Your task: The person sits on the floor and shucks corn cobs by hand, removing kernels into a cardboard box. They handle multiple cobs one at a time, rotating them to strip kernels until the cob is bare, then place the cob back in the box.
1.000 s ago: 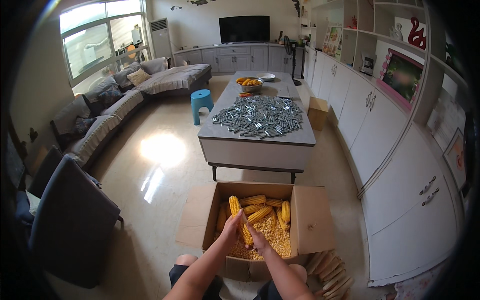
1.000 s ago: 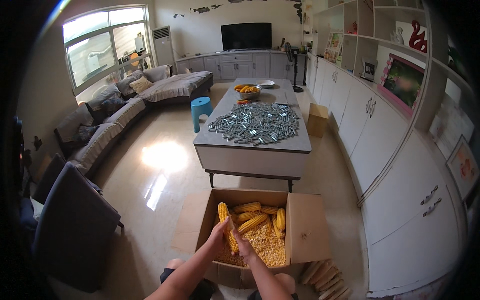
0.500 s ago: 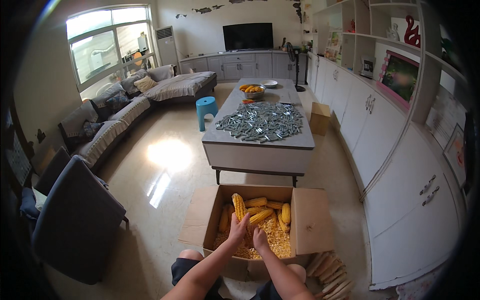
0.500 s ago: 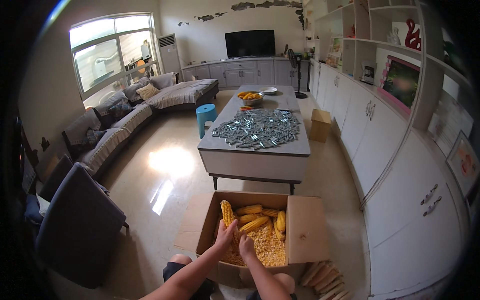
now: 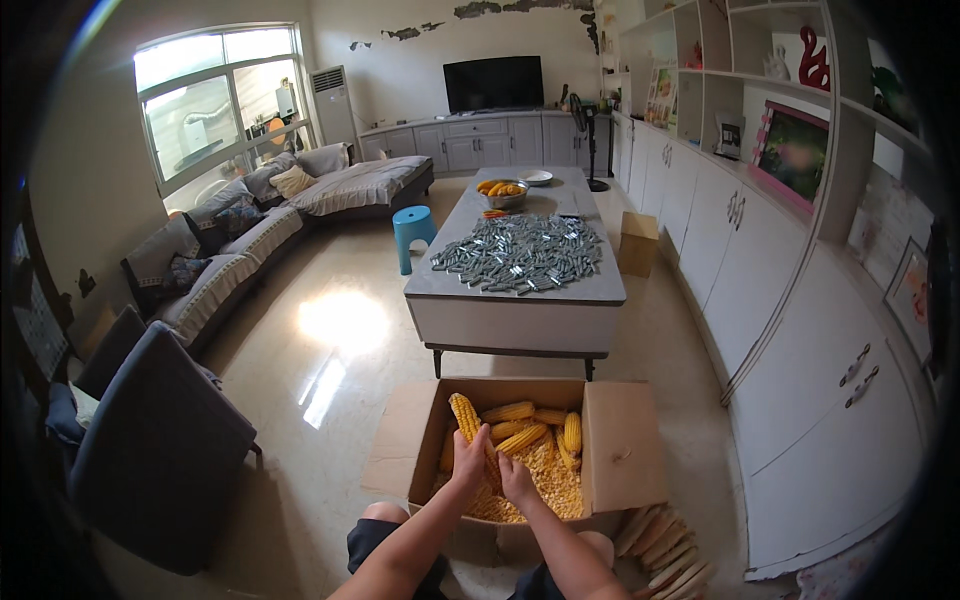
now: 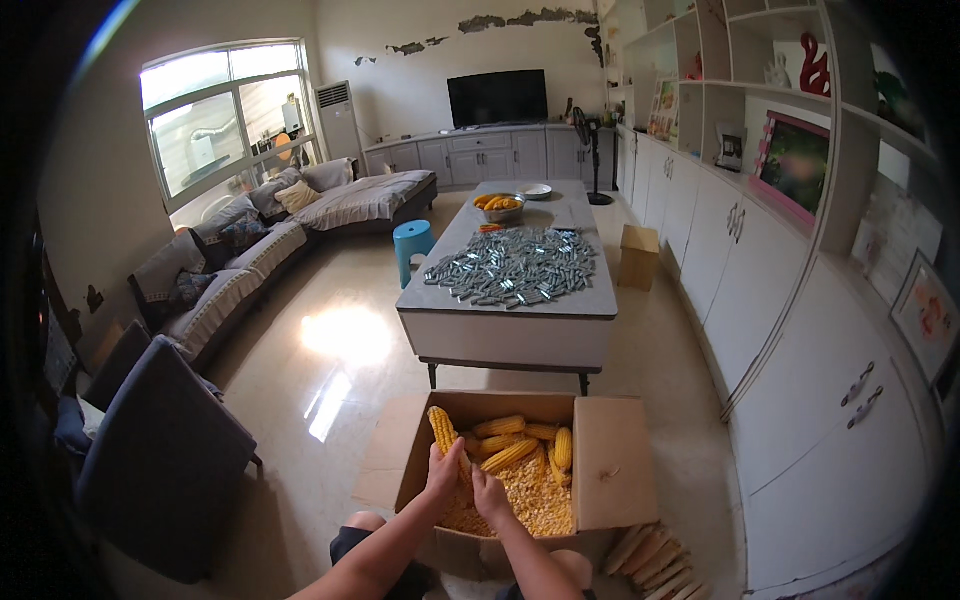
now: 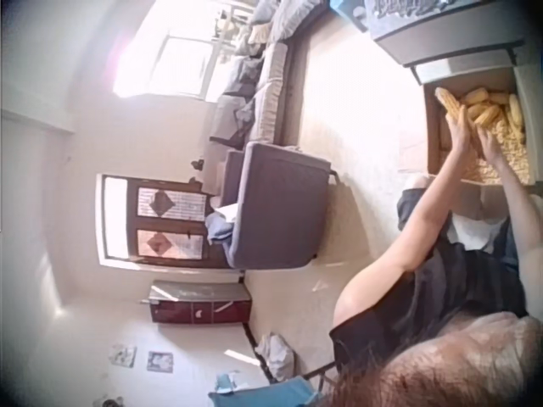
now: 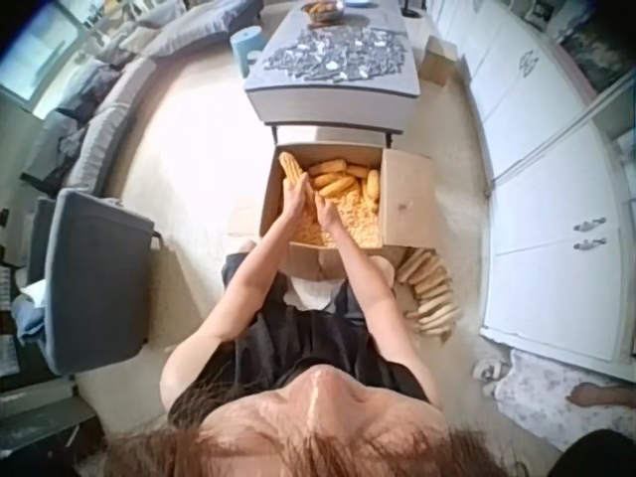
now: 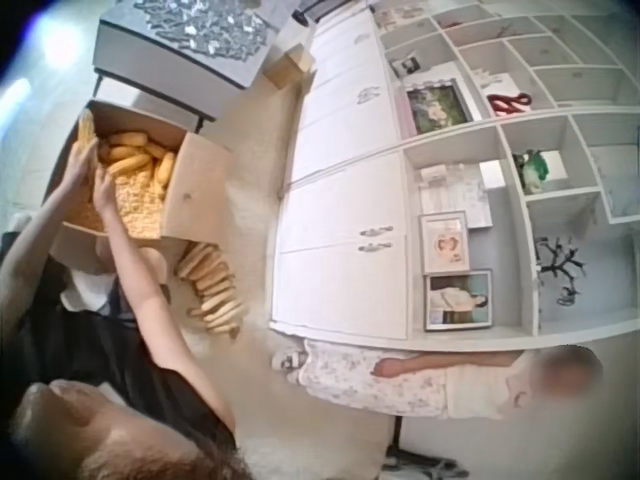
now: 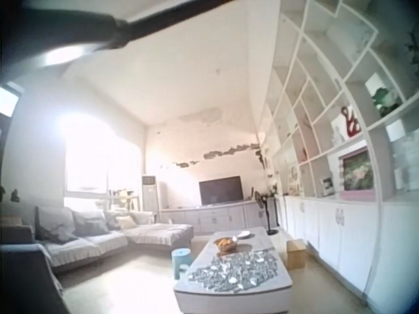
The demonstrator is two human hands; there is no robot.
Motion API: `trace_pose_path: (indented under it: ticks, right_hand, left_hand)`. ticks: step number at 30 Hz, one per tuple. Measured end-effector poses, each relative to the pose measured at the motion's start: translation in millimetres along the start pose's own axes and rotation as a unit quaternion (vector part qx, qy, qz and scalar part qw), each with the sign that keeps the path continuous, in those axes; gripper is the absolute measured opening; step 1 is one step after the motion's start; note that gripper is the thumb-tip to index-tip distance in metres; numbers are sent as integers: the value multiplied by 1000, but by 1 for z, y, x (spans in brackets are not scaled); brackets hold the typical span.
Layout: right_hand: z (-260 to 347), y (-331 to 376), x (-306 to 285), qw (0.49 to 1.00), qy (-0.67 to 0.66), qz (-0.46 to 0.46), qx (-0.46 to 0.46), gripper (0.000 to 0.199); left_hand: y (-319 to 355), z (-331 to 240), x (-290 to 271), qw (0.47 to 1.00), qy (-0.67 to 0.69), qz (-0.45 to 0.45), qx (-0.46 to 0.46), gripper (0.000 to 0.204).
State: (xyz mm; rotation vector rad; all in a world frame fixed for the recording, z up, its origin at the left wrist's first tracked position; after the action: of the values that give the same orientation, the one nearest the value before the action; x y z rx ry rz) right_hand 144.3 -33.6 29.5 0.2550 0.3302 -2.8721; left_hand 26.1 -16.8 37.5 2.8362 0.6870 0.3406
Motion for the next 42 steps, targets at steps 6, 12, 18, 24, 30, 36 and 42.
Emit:
trace_pose_path:
  ticks: [6, 12, 18, 24, 30, 36, 42]
  right_hand:
    - [-22, -5, -9, 993, 35, -15, 113, 51]
    - [-37, -9, -1, 986, -151, 8, 70, 56]
    - [4, -2, -1, 999, -34, 27, 22, 55]
    - [-30, -3, -5, 987, -98, -57, 112, 52]
    - [-7, -2, -2, 975, -201, 56, 80, 51]
    - [-38, -6, -5, 989, -91, 14, 120, 46]
    - [-19, -10, -11, 977, -179, 15, 114, 58]
  left_hand:
    - [9, -10, 8, 999, 14, 20, 22, 29]
    - [-5, -5, -1, 993, 105, -5, -48, 29]
    - [-9, 5, -8, 992, 117, -11, -39, 25]
    - [0, -10, 0, 994, 102, -10, -46, 25]
    - [-24, 13, -17, 977, 201, 24, -70, 26]
    - [-13, 1, -6, 985, 157, 13, -69, 26]
    - [-1, -13, 3, 946, 252, 165, -123, 27]
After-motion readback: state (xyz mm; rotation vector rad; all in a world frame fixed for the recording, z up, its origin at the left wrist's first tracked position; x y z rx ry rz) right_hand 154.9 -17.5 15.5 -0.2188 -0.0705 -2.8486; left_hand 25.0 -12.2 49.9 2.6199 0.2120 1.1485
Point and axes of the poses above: each hand's wrist, its own y-axis away from the middle knuckle, its own x-axis out of the palm, z = x × y, the point moved 4 cm from there along -y, towards the middle knuckle, and after that the axes turned 13 degrees about -x, right-handed, at the moved point
